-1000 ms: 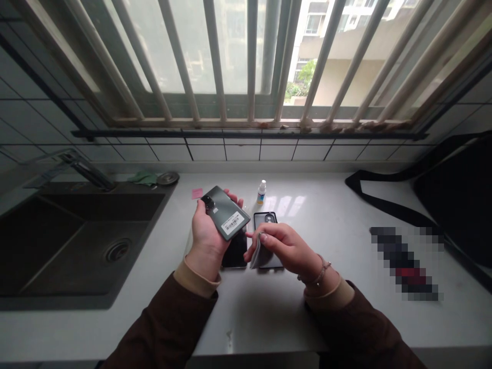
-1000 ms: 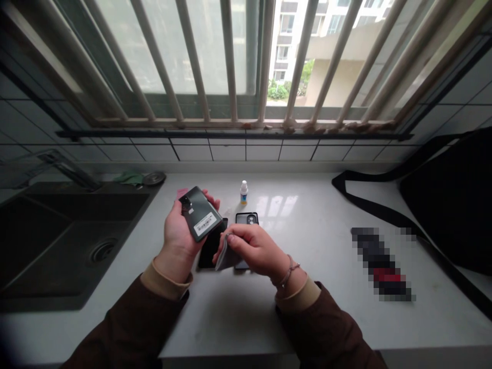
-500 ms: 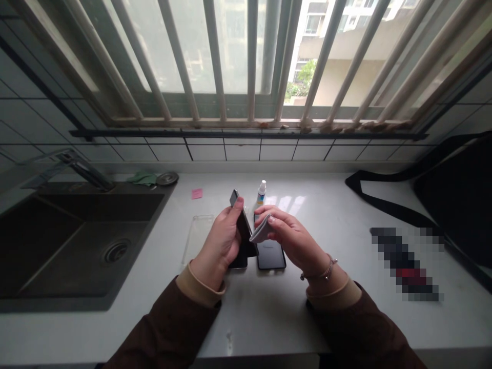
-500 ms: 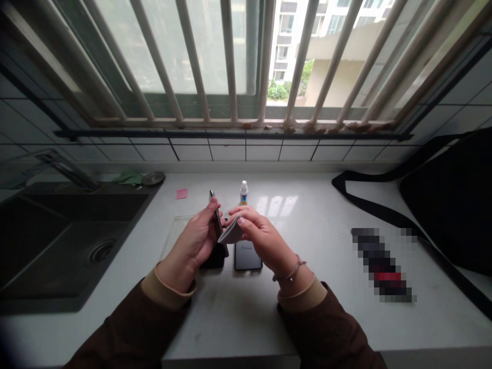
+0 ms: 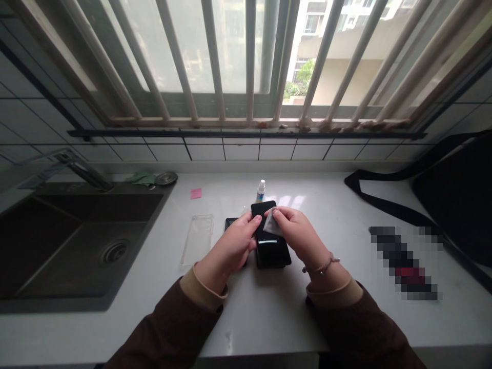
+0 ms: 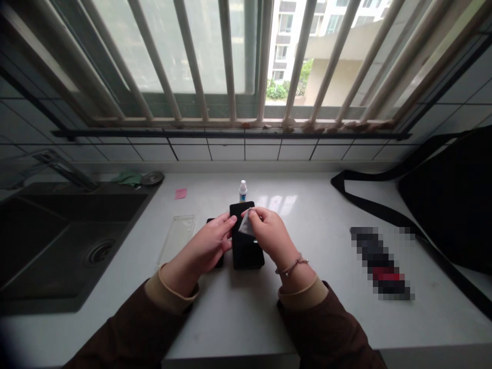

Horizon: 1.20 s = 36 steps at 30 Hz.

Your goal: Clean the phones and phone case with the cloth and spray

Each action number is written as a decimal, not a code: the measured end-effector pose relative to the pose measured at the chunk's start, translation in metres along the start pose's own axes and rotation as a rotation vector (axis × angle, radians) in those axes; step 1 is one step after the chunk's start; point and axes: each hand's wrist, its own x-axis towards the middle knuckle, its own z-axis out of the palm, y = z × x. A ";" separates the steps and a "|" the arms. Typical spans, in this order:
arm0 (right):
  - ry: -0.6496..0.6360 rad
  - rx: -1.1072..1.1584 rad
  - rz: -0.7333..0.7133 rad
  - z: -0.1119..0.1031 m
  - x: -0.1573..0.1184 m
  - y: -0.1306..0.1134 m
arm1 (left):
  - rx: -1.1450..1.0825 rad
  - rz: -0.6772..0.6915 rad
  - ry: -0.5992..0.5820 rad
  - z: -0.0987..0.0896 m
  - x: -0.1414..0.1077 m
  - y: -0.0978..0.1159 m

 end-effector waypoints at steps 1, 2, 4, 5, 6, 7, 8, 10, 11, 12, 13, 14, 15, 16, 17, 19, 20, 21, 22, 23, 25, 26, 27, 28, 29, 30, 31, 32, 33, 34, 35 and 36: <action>0.009 0.000 0.020 -0.003 0.001 0.001 | 0.032 -0.009 -0.007 0.000 -0.001 0.000; 0.020 0.003 0.045 -0.008 0.003 0.003 | 0.062 -0.014 -0.003 0.000 0.000 0.000; 0.052 0.004 0.095 -0.019 0.008 0.008 | 0.115 -0.009 0.045 0.000 0.001 -0.002; 0.077 -0.004 0.118 -0.026 0.012 0.011 | 0.139 0.003 0.080 -0.001 0.002 -0.003; 0.109 -0.022 0.139 -0.032 0.015 0.014 | 0.168 0.019 0.110 -0.003 0.004 -0.005; 0.134 -0.055 0.163 -0.039 0.018 0.017 | 0.208 0.039 0.129 -0.004 0.006 -0.007; 0.152 -0.099 0.191 -0.044 0.020 0.020 | 0.258 0.066 0.136 -0.006 0.007 -0.008; 0.163 -0.194 0.248 -0.052 0.024 0.024 | 0.385 0.142 0.130 -0.009 0.008 -0.011; 0.162 -0.231 0.268 -0.053 0.025 0.026 | 0.453 0.189 0.125 -0.010 0.008 -0.012; 0.157 -0.257 0.282 -0.054 0.026 0.026 | 0.518 0.236 0.117 -0.011 0.008 -0.012; 0.152 -0.276 0.290 -0.055 0.026 0.027 | 0.576 0.281 0.103 -0.012 0.006 -0.011; 0.147 -0.290 0.294 -0.054 0.026 0.028 | 0.624 0.322 0.076 -0.011 0.005 -0.010; 0.142 -0.303 0.296 -0.054 0.027 0.028 | 0.663 0.360 0.036 -0.011 0.003 -0.009; 0.136 -0.320 0.298 -0.054 0.027 0.028 | 0.702 0.398 -0.015 -0.010 0.000 -0.008; 0.127 -0.338 0.299 -0.054 0.027 0.029 | 0.748 0.441 -0.076 -0.008 -0.002 -0.007; 0.107 -0.375 0.297 -0.055 0.028 0.030 | 0.888 0.531 -0.208 -0.006 -0.005 -0.008; 0.098 -0.393 0.297 -0.055 0.029 0.031 | 0.985 0.570 -0.277 -0.005 -0.006 -0.009; 0.090 -0.411 0.298 -0.056 0.029 0.032 | 1.090 0.602 -0.344 -0.004 -0.006 -0.011; 0.084 -0.429 0.300 -0.056 0.029 0.033 | 1.193 0.630 -0.404 -0.003 -0.007 -0.013; 0.080 -0.445 0.302 -0.056 0.030 0.034 | 1.283 0.653 -0.453 -0.002 -0.007 -0.016; 0.075 -0.475 0.303 -0.056 0.030 0.035 | 1.409 0.692 -0.515 -0.001 -0.007 -0.021; 0.073 -0.488 0.301 -0.055 0.030 0.035 | 1.446 0.707 -0.525 -0.001 -0.007 -0.024; 0.070 -0.501 0.299 -0.055 0.030 0.035 | 1.471 0.717 -0.525 0.000 -0.007 -0.026; 0.068 -0.515 0.296 -0.054 0.029 0.035 | 1.490 0.723 -0.521 0.000 -0.007 -0.028; 0.066 -0.532 0.293 -0.054 0.029 0.034 | 1.506 0.727 -0.513 0.001 -0.007 -0.030; 0.064 -0.550 0.290 -0.053 0.029 0.034 | 1.521 0.730 -0.503 0.002 -0.007 -0.031; 0.064 -0.572 0.286 -0.052 0.028 0.033 | 1.536 0.733 -0.496 0.002 -0.007 -0.033; 0.063 -0.595 0.281 -0.052 0.028 0.032 | 1.550 0.738 -0.496 0.003 -0.007 -0.035; 0.063 -0.621 0.274 -0.051 0.027 0.031 | 1.561 0.743 -0.499 0.003 -0.006 -0.036; 0.064 -0.648 0.265 -0.050 0.027 0.029 | 1.571 0.749 -0.505 0.004 -0.006 -0.038; 0.065 -0.677 0.255 -0.048 0.026 0.028 | 1.578 0.755 -0.511 0.004 -0.006 -0.039; 0.066 -0.708 0.244 -0.047 0.025 0.027 | 1.585 0.760 -0.516 0.004 -0.005 -0.040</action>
